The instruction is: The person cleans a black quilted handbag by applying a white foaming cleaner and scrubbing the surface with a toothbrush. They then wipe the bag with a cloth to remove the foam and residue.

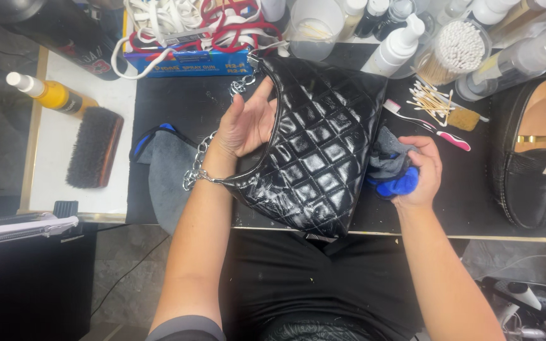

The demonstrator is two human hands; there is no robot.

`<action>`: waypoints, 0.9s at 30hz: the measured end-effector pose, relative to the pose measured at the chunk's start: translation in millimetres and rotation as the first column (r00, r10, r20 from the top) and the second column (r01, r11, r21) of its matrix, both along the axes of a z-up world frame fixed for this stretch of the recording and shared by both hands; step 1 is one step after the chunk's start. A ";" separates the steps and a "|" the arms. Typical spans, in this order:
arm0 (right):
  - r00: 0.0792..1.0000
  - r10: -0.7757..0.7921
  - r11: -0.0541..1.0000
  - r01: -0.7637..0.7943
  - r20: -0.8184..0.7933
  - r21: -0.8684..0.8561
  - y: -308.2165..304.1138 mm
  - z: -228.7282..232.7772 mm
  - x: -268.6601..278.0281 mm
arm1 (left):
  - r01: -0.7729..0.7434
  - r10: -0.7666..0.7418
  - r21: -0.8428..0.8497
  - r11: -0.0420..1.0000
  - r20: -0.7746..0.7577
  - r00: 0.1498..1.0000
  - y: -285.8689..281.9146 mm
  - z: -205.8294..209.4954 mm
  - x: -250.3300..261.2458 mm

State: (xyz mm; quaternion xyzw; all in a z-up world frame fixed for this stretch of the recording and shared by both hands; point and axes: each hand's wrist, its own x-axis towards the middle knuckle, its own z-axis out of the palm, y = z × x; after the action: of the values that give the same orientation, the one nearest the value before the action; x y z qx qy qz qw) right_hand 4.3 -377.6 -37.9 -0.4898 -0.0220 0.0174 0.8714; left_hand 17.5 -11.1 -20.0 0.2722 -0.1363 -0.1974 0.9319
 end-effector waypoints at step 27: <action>0.970 -0.022 0.999 0.029 0.243 -0.025 15.6 64.1 -9.5 | -0.038 0.014 -0.208 0.977 -0.114 0.993 -11.7 1.4 -39.4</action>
State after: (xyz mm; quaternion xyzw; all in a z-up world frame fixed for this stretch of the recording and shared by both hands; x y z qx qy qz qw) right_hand -5.2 -362.0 26.2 -0.5008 -0.1218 -0.0536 0.8553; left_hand -21.9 -22.8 -18.6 0.1627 -0.1006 -0.1845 0.9640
